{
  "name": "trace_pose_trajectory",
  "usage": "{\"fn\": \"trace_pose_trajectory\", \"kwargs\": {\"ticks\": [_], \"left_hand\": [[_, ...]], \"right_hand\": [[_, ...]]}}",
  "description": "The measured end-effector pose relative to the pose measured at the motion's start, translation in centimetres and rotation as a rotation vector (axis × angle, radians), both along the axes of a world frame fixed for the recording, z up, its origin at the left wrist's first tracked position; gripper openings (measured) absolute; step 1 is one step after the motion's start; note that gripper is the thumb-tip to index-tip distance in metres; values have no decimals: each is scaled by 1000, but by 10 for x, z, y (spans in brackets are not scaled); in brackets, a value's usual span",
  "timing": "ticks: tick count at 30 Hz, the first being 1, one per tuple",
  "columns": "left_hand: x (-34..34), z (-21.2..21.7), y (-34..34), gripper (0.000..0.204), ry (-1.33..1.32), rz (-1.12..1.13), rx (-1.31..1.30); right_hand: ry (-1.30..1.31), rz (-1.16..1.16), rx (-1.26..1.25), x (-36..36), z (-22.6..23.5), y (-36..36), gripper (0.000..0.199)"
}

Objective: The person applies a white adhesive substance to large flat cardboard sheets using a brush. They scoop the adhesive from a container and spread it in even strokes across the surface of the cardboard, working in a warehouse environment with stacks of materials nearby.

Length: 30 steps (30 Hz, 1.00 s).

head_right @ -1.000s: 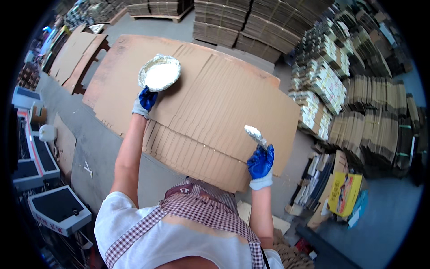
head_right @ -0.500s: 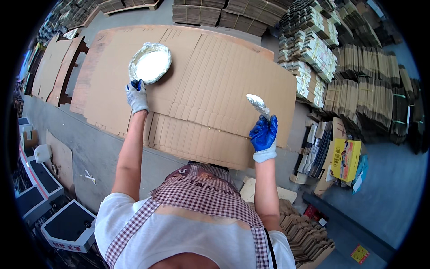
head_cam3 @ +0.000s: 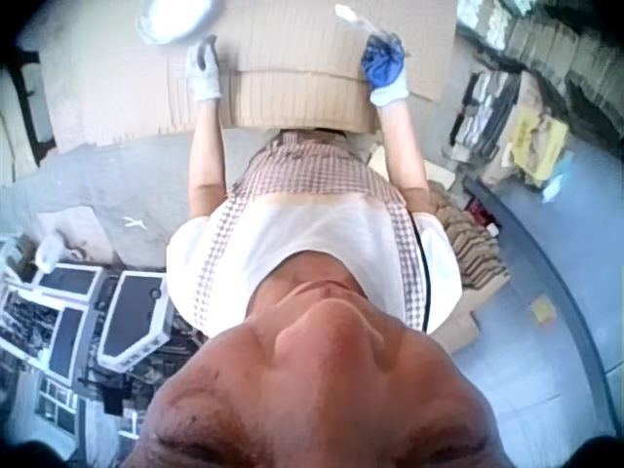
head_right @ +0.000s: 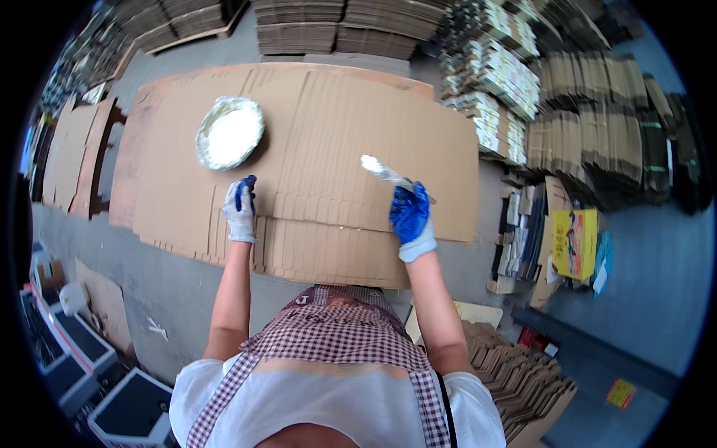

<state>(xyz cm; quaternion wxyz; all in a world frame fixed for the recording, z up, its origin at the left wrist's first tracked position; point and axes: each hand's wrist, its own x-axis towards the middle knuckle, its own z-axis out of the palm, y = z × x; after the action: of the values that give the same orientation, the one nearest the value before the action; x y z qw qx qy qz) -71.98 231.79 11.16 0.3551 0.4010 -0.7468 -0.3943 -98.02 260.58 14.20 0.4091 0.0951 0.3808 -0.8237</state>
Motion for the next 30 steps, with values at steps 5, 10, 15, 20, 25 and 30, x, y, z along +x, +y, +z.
{"fn": "trace_pose_trajectory", "kwargs": {"ticks": [5, 10, 15, 20, 25, 30], "left_hand": [[-74, -20, -28, 38, -255, -181, -416], [-108, -48, -22, 46, -620, -87, -437], [-111, -43, -21, 47, -739, -98, -436], [-114, -51, -21, 47, -735, -100, -493], [-101, -52, -32, 51, -797, -79, -516], [-112, -50, -27, 52, -753, -132, -541]], "right_hand": [[303, -115, 141, -6, -10, -55, 24], [868, -107, 625, -33, -38, -103, 34], [1006, -61, 873, -102, -59, -51, 37], [943, -461, 1616, -212, -83, 96, 41], [920, -316, 1275, -187, -30, 24, 47], [963, -137, 1458, -232, -62, 41, 55]]}}
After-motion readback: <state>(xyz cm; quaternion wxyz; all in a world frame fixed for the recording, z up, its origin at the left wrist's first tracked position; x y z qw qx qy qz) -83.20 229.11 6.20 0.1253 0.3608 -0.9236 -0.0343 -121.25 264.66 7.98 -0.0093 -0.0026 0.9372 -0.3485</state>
